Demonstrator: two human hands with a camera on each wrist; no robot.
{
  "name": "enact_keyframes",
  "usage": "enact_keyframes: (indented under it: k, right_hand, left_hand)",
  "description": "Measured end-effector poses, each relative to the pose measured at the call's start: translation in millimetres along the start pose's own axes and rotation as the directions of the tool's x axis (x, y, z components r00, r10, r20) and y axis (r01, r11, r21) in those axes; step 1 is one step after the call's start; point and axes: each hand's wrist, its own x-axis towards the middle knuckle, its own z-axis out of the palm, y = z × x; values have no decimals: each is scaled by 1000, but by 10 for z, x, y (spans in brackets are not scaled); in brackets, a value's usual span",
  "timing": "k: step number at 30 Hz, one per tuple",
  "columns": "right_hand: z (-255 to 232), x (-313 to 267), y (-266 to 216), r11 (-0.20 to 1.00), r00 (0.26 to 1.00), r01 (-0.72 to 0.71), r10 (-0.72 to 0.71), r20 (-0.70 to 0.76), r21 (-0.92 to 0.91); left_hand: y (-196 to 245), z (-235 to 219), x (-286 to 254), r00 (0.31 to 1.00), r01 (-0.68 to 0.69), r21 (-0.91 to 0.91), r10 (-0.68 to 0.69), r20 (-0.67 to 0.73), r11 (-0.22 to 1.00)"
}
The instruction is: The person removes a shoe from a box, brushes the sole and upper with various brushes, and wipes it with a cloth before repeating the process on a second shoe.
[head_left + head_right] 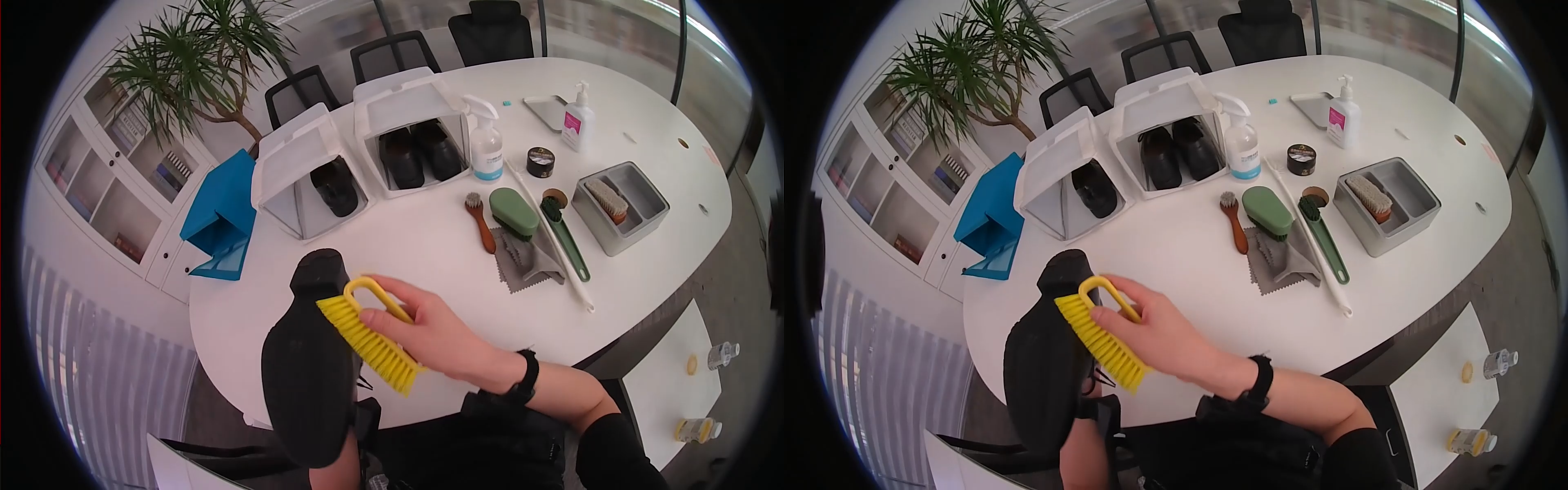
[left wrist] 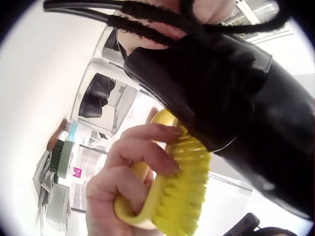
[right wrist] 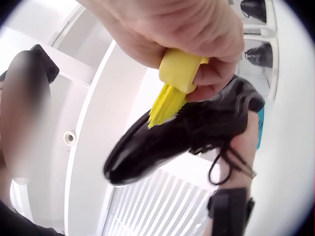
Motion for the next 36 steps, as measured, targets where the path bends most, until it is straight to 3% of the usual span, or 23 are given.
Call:
enact_keyframes:
  k: [3, 5, 7, 8, 9, 10, 11, 12, 13, 14, 19, 21, 22, 23, 25, 26, 27, 29, 30, 32, 33, 34, 36]
  right_hand:
    - [42, -174, 4, 998, 996, -57, 56, 77, 18]
    - [10, -351, -223, 947, 929, -314, 290, 230, 76]
    - [-141, -429, -169, 970, 903, -233, 240, 355, -63]
    - [-176, -467, -218, 979, 886, 19, 78, 458, -203]
    - [-171, -495, -273, 910, 814, 285, -65, 577, -301]
    - [-116, -557, -338, 784, 876, 422, -222, 428, -456]
    - [-132, -517, -308, 774, 870, 431, -218, 442, -465]
    - [-173, -458, -232, 590, 846, 520, -454, 279, -618]
    - [-206, -418, -186, 383, 721, 517, -677, 148, -766]
    - [-237, -373, -223, 368, 709, 412, -704, 39, -834]
    - [-441, -228, -243, 196, 653, 335, -753, 77, -922]
    - [-543, -200, -258, 618, 787, 173, -555, -270, -767]
    - [-735, -154, -246, 452, 782, 105, -587, -207, -886]
    - [-761, -134, -281, 438, 785, 115, -590, -188, -892]
    - [-749, -137, -323, 21, 733, -75, -677, -69, -997]
    - [-702, -144, -325, 113, 743, -49, -659, -112, -992]
    - [-636, -119, -347, 101, 743, -46, -661, -102, -994]
    - [-544, -65, -412, 356, 853, 244, -521, 25, -902]
    - [-555, -11, -449, 404, 920, 205, -391, 34, -891]
    - [-677, 57, -442, 413, 925, 161, -381, -9, -896]
    - [-725, 108, -447, 427, 930, 121, -365, -49, -896]
    - [-748, 92, -392, 215, 871, -2, -480, -108, -977]
    - [-701, 68, -321, 228, 846, 48, -526, -81, -973]
  left_hand:
    - [20, -87, 51, 997, -64, 17, 64, -39, 998]
    - [43, -163, 89, 990, -121, 19, 122, -70, 992]
    - [42, -243, 100, 976, -188, 14, 189, -109, 982]
    - [40, -279, 107, 967, -223, 11, 223, -124, 975]
    - [202, -189, 248, 986, -157, -44, 153, -69, 987]
    - [271, -73, 255, 988, -101, -80, 90, -126, 992]
    - [332, 70, 227, 984, -43, -121, 21, -177, 992]
    - [349, 195, 213, 984, -50, -133, 26, -175, 990]
    - [341, 311, 192, 967, -119, -106, 91, -236, 987]
    - [339, 399, 163, 942, -186, -78, 155, -298, 979]
    - [385, 652, -6, 901, -284, 82, 295, -319, 955]
    - [392, 676, -53, 887, -307, 157, 342, -311, 939]
    - [392, 693, -41, 883, -318, 145, 348, -316, 937]
    - [392, 720, -8, 873, -340, 138, 367, -322, 930]
    - [375, 693, 58, 859, -364, 123, 383, -339, 923]
    - [338, 645, 144, 882, -347, 174, 384, -274, 922]
    - [282, 599, 242, 903, -333, 226, 379, -205, 916]
    - [171, 623, 365, 884, -349, 311, 420, -204, 884]
    - [133, 698, 372, 883, -350, 344, 429, -189, 871]
    - [117, 743, 361, 881, -353, 368, 438, -177, 860]
    - [128, 740, 361, 900, -283, 314, 364, -239, 906]
    - [143, 731, 362, 908, -219, 249, 290, -303, 943]
    - [200, 750, 298, 908, -121, 99, 150, -391, 988]
